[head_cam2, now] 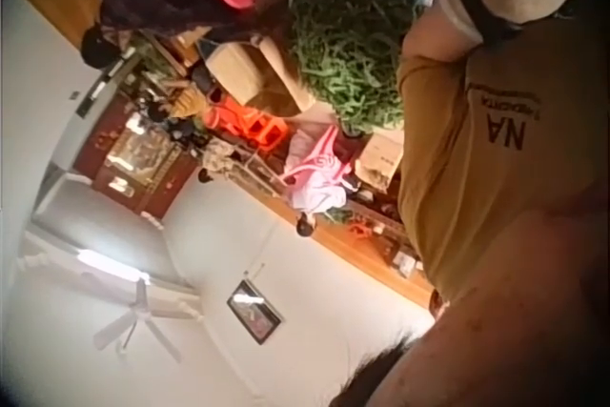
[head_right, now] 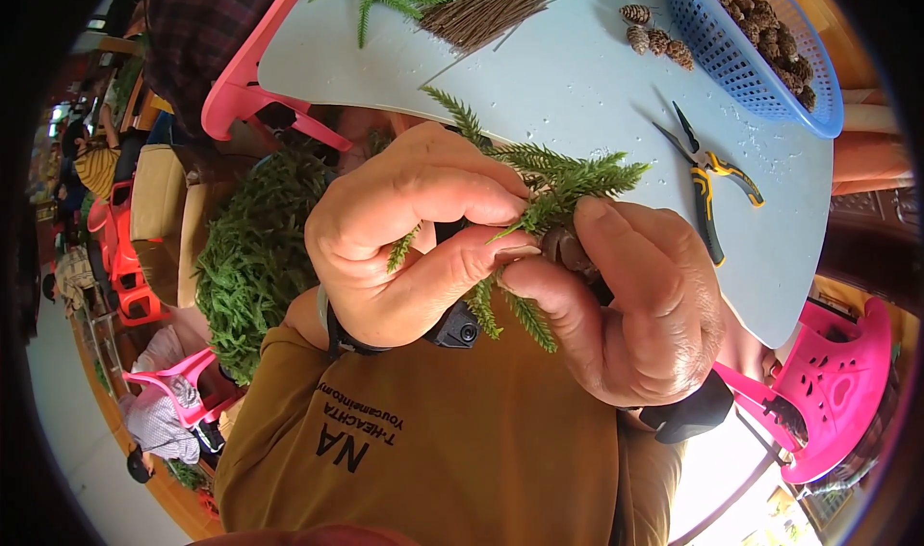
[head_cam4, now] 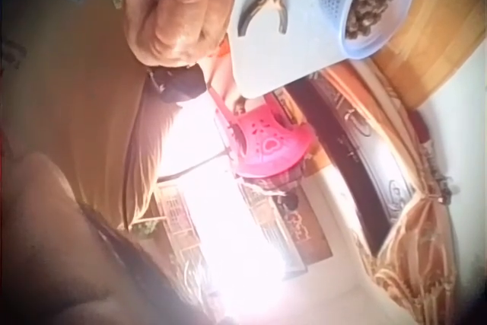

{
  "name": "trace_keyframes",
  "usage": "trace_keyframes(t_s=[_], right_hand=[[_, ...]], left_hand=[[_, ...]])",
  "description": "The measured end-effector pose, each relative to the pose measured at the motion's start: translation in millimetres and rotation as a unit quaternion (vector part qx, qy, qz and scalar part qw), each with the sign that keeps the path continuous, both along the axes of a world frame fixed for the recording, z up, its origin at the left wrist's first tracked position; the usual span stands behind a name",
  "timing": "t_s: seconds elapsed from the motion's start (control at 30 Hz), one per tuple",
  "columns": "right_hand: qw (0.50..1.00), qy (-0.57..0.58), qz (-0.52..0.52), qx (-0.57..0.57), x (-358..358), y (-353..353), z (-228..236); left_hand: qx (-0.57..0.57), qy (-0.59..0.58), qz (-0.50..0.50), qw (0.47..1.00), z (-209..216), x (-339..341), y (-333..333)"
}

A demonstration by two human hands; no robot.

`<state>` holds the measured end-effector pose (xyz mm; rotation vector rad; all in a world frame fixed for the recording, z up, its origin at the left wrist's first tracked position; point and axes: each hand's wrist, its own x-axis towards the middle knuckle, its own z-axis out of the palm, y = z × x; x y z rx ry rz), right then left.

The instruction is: The person trims a green branch with pliers, picks up a wire from the table, and wraps it around the branch. They then select a pinecone from a basket, attach it to the branch by twisting the wire, and trim the excess wire with the pliers.

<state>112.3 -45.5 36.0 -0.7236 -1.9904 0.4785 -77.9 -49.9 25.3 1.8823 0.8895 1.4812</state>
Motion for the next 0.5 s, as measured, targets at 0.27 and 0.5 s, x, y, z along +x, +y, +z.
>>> trace_keyframes(t_s=[0.27, 0.5], right_hand=[[0.999, -0.021, -0.021, 0.015, -9, 6, -4], [0.999, -0.041, -0.003, 0.006, -9, 17, 5]], left_hand=[[0.018, -0.038, 0.016, 0.999, -9, -1, 6], [0.093, 0.005, 0.023, 0.995, -13, -9, 18]])
